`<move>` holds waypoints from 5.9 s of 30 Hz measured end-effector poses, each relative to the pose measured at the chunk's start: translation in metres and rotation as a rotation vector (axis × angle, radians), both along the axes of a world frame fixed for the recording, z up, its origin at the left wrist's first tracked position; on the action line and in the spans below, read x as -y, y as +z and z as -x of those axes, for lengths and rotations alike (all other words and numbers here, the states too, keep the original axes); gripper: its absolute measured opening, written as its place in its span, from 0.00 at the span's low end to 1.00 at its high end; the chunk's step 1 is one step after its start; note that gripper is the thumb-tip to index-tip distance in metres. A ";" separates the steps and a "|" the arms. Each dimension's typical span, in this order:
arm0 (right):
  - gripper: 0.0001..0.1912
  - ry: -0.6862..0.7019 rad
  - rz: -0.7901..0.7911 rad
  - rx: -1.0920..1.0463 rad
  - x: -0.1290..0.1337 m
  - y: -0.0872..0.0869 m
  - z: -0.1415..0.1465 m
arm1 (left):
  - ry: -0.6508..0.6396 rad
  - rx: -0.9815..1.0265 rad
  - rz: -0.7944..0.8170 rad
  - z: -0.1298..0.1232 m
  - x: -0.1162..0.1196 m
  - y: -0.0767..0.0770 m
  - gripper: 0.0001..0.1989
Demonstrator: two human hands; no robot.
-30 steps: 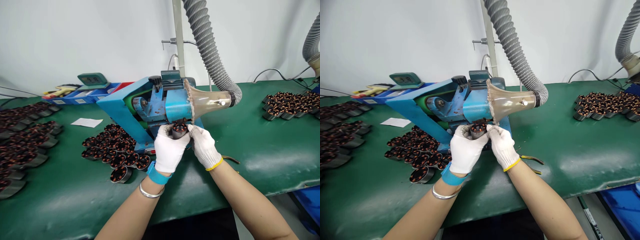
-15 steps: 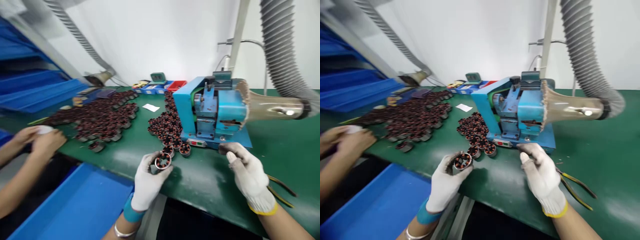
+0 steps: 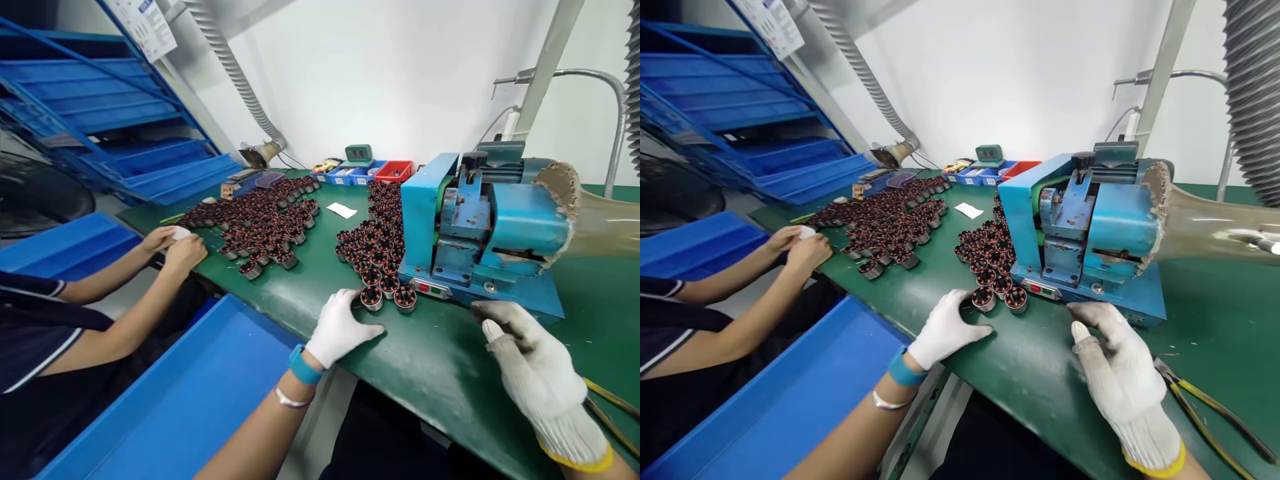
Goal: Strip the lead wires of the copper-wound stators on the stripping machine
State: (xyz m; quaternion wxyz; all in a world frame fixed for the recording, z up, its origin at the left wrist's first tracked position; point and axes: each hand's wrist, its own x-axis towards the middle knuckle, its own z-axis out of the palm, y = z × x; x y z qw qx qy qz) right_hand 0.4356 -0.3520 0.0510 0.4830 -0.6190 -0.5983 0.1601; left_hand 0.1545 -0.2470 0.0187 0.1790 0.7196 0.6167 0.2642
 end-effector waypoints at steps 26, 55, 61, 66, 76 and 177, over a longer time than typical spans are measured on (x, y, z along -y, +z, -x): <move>0.22 -0.128 -0.073 -0.763 -0.036 0.024 -0.007 | -0.330 0.452 -0.117 -0.203 0.004 0.073 0.14; 0.22 0.047 -0.283 0.087 0.002 0.021 -0.013 | -0.553 0.852 0.137 -0.171 0.026 0.048 0.25; 0.12 -0.014 -0.288 0.197 0.006 0.025 -0.015 | -0.624 0.796 0.230 -0.167 0.029 0.050 0.22; 0.15 -0.311 -0.136 -0.456 0.002 0.025 -0.028 | -0.550 0.733 0.214 -0.168 0.036 0.046 0.21; 0.28 -0.115 0.096 -0.491 -0.009 0.023 -0.003 | -0.451 0.812 0.076 -0.178 0.027 0.034 0.26; 0.19 -0.027 0.106 0.131 0.007 -0.009 0.006 | 0.194 0.045 -0.114 0.045 -0.106 -0.010 0.37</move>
